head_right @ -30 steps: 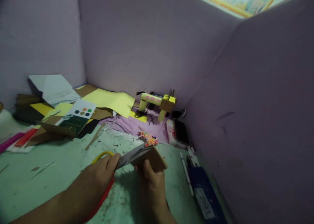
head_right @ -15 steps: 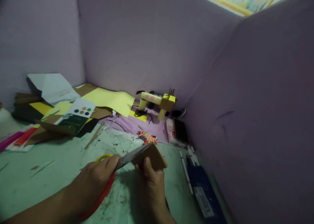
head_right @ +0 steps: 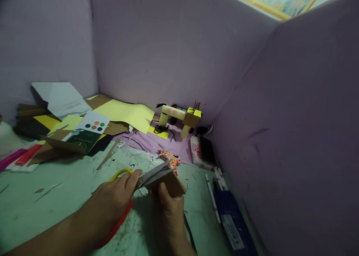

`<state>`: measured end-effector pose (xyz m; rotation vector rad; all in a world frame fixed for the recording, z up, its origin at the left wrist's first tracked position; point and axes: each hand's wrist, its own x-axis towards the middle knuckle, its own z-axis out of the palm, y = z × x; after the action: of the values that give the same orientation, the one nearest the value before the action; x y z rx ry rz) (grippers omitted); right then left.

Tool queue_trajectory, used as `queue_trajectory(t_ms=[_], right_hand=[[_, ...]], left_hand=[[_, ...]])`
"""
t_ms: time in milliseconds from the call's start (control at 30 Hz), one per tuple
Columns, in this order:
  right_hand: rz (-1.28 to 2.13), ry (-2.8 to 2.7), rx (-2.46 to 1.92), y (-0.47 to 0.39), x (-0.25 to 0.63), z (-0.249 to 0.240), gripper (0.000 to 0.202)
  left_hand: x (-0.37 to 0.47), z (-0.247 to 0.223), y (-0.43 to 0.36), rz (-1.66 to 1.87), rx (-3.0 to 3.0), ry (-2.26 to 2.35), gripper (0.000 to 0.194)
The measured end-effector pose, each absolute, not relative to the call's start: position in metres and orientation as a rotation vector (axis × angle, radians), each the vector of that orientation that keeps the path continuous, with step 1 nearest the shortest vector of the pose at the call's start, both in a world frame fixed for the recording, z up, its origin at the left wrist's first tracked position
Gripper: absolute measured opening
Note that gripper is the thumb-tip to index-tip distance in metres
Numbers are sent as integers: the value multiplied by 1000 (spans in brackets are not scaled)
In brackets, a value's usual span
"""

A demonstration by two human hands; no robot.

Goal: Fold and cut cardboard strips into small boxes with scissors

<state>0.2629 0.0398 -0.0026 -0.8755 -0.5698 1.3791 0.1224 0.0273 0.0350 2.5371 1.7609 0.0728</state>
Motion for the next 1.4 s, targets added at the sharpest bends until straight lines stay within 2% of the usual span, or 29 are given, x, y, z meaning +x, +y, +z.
queue_trajectory(t_ms=[633,1000,1167,1400], right_hand=[[1372,-595,-891,40,260,0,34],[1372,-598,-943,40,263,-5,35],[1306,-705,-982,41,264,-8,30],[1293,-677,-997,39,262,-7,39]], left_hand=[[115,21,27,210,2563,1693,46],[117,39,31,302,2302,1652,23],[122,50,32,155,2332,1719,32],[121,45,31,111,2487,1692,36]])
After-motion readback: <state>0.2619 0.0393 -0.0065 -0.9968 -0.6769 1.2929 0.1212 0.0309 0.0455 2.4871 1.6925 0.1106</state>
